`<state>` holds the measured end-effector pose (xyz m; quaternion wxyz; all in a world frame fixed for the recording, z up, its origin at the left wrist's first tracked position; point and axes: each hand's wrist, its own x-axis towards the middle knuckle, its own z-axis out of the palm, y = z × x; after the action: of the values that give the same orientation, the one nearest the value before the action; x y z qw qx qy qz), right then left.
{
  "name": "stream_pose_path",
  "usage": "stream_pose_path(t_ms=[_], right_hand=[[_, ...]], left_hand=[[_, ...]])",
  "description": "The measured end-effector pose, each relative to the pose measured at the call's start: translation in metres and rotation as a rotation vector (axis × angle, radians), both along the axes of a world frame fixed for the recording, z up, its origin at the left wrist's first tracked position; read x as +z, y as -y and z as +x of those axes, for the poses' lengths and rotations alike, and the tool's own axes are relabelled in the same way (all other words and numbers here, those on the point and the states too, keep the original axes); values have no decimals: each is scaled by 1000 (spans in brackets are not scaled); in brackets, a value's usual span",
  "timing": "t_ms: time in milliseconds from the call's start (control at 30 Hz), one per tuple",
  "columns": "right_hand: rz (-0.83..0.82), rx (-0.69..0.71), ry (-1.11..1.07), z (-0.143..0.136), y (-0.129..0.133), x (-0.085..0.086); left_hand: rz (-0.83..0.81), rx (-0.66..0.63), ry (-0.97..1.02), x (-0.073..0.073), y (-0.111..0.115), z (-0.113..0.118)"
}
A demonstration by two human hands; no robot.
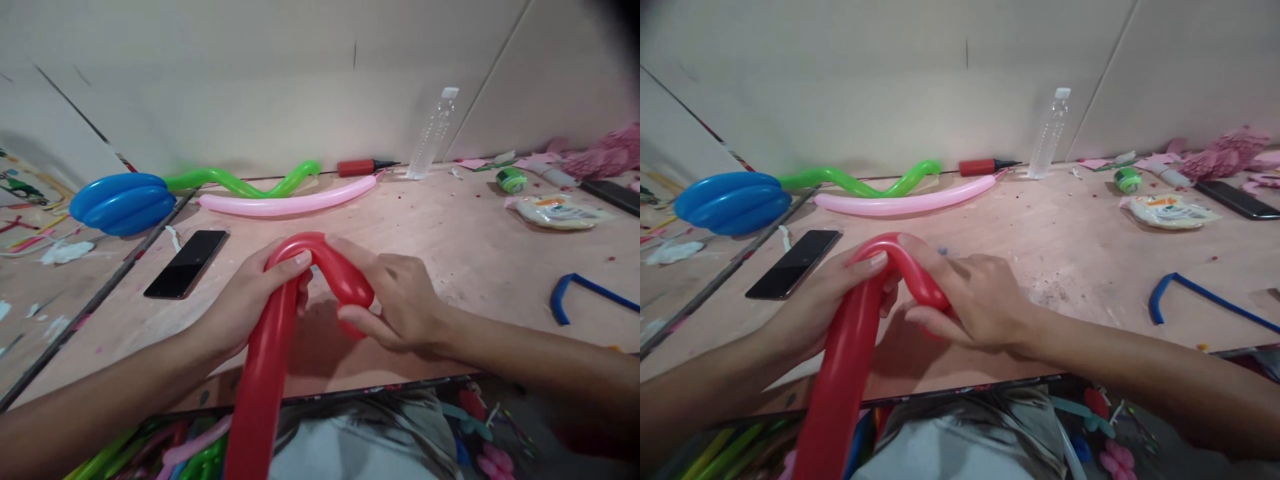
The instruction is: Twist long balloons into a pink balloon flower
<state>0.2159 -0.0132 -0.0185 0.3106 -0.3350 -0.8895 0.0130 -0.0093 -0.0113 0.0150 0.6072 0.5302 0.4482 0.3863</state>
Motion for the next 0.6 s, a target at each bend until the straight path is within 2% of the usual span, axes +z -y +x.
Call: stream_pose_path(t_ms=[67, 133, 267, 367, 433, 500, 600], right_hand=[[43, 167, 47, 1, -1, -1], [29, 231, 117, 1, -4, 1], [8, 151, 274, -1, -9, 5], [2, 1, 215, -3, -8, 9], [-53, -96, 157, -4, -6, 12], [-118, -87, 131, -3, -6, 13], [-191, 44, 142, -3, -8, 11]], left_hand=[[-51, 17, 82, -2, -2, 2], [-89, 16, 108, -5, -4, 2], [-98, -28, 149, -18, -9, 1], [-88, -107, 157, -27, -14, 1], [-44, -174, 96, -28, -18, -1], [49, -248, 2, -24, -22, -2], [170, -355, -124, -19, -21, -1]])
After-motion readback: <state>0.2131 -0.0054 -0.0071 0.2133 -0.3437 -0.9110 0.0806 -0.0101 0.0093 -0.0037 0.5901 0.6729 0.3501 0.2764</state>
